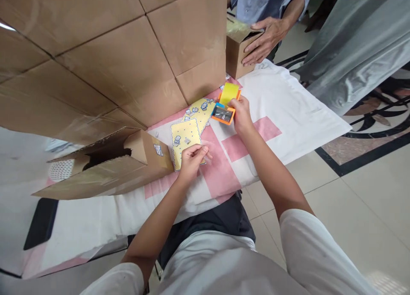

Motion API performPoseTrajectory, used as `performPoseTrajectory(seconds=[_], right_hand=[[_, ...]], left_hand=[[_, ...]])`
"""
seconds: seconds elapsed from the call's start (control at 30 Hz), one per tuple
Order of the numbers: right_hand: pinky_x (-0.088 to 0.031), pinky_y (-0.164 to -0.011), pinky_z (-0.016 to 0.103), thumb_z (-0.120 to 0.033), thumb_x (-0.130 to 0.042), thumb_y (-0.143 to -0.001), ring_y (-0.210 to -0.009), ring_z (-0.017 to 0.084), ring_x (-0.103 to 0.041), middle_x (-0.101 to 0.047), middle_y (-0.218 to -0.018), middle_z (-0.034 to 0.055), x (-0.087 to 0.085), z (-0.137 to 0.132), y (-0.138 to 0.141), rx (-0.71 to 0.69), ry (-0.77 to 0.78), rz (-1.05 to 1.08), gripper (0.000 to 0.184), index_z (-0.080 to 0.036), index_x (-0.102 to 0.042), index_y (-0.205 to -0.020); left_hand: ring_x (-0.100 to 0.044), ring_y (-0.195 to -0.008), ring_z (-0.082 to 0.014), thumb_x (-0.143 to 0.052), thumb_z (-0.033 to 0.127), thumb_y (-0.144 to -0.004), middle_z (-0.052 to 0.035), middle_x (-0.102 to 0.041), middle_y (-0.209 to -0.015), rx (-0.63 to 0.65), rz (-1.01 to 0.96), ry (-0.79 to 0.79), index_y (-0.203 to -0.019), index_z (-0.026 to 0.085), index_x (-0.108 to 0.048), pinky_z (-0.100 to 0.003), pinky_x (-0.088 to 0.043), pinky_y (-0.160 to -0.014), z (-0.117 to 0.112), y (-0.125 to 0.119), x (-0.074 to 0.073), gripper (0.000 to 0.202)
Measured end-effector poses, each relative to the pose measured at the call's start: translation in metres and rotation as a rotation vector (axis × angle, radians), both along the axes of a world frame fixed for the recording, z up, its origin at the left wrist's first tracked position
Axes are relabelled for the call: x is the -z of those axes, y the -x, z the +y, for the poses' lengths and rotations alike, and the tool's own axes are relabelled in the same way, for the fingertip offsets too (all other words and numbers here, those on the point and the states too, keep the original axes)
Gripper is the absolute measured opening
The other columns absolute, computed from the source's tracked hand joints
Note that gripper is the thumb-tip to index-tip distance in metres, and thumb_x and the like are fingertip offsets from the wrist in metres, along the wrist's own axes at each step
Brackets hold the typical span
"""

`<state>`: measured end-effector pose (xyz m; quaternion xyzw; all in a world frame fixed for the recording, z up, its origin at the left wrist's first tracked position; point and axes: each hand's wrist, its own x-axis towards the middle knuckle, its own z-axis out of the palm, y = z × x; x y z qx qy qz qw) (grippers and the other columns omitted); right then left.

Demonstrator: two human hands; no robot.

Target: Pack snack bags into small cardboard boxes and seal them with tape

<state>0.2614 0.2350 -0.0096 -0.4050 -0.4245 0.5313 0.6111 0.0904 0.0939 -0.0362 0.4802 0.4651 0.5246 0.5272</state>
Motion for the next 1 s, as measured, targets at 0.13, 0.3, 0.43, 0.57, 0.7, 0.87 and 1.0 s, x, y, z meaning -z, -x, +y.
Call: performPoseTrajectory(seconds=[0.13, 0.3, 0.43, 0.57, 0.7, 0.87, 1.0], right_hand=[[-0.064, -0.087, 0.046, -0.063, -0.078, -0.071, -0.099, 0.029, -0.074, -0.076, -0.095, 0.0075, 0.004, 0.006, -0.008, 0.0, -0.065, 0.001, 0.044, -0.024, -0.067, -0.088], [-0.063, -0.088, 0.05, -0.066, -0.085, -0.065, -0.094, 0.031, -0.075, -0.076, -0.094, 0.01, 0.014, 0.019, -0.02, -0.023, -0.135, -0.13, 0.052, -0.023, -0.069, -0.09], [-0.06, -0.094, 0.053, -0.062, -0.088, -0.064, -0.101, 0.033, -0.073, -0.076, -0.106, 0.012, 0.016, 0.027, -0.036, -0.075, -0.168, -0.264, 0.056, -0.024, -0.068, -0.1], [-0.059, -0.096, 0.053, -0.056, -0.085, -0.068, -0.111, 0.032, -0.07, -0.075, -0.117, 0.0095, 0.016, 0.03, -0.044, -0.048, -0.194, -0.317, 0.056, -0.028, -0.062, -0.111], [-0.06, -0.095, 0.05, -0.052, -0.083, -0.066, -0.109, 0.031, -0.071, -0.075, -0.111, 0.0085, 0.019, 0.034, -0.042, 0.004, -0.131, -0.31, 0.053, -0.028, -0.061, -0.108], [-0.063, -0.076, 0.044, -0.065, -0.086, -0.061, -0.079, 0.026, -0.07, -0.07, -0.081, 0.0053, 0.021, 0.035, -0.043, 0.056, -0.039, -0.287, 0.053, -0.024, -0.061, -0.085], [-0.061, -0.065, 0.04, -0.071, -0.088, -0.054, -0.064, 0.021, -0.064, -0.066, -0.072, 0.0036, 0.019, 0.032, -0.046, 0.031, 0.001, -0.287, 0.059, -0.024, -0.063, -0.077]], left_hand=[[-0.059, -0.056, -0.0124, -0.079, 0.059, -0.079, -0.0033, -0.07, -0.064, -0.076, -0.017, -0.05, -0.074, 0.017, -0.073, -0.025, -0.046, -0.056, 0.002, 0.006, -0.006, 0.043], [-0.064, -0.061, -0.0151, -0.081, 0.058, -0.078, -0.0023, -0.069, -0.063, -0.117, -0.044, -0.048, -0.076, 0.018, -0.074, -0.027, -0.05, -0.061, 0.004, 0.013, -0.011, 0.041], [-0.064, -0.062, -0.0148, -0.08, 0.056, -0.079, -0.0025, -0.07, -0.064, -0.126, -0.041, -0.046, -0.076, 0.018, -0.073, -0.027, -0.05, -0.063, 0.003, 0.015, -0.013, 0.039], [-0.064, -0.063, -0.0149, -0.08, 0.056, -0.08, -0.0026, -0.07, -0.065, -0.106, -0.035, -0.049, -0.077, 0.018, -0.074, -0.028, -0.05, -0.065, 0.002, 0.016, -0.014, 0.038], [-0.064, -0.063, -0.0152, -0.079, 0.055, -0.081, -0.0027, -0.069, -0.065, -0.081, -0.04, -0.061, -0.076, 0.018, -0.074, -0.028, -0.051, -0.065, 0.001, 0.017, -0.013, 0.037], [-0.063, -0.062, -0.015, -0.079, 0.057, -0.08, -0.0031, -0.07, -0.065, -0.074, -0.03, -0.064, -0.076, 0.018, -0.075, -0.028, -0.05, -0.065, 0.001, 0.016, -0.014, 0.039], [-0.063, -0.063, -0.0152, -0.08, 0.056, -0.08, -0.0028, -0.07, -0.065, -0.077, -0.041, -0.066, -0.075, 0.018, -0.074, -0.028, -0.051, -0.065, 0.0, 0.016, -0.016, 0.039]])
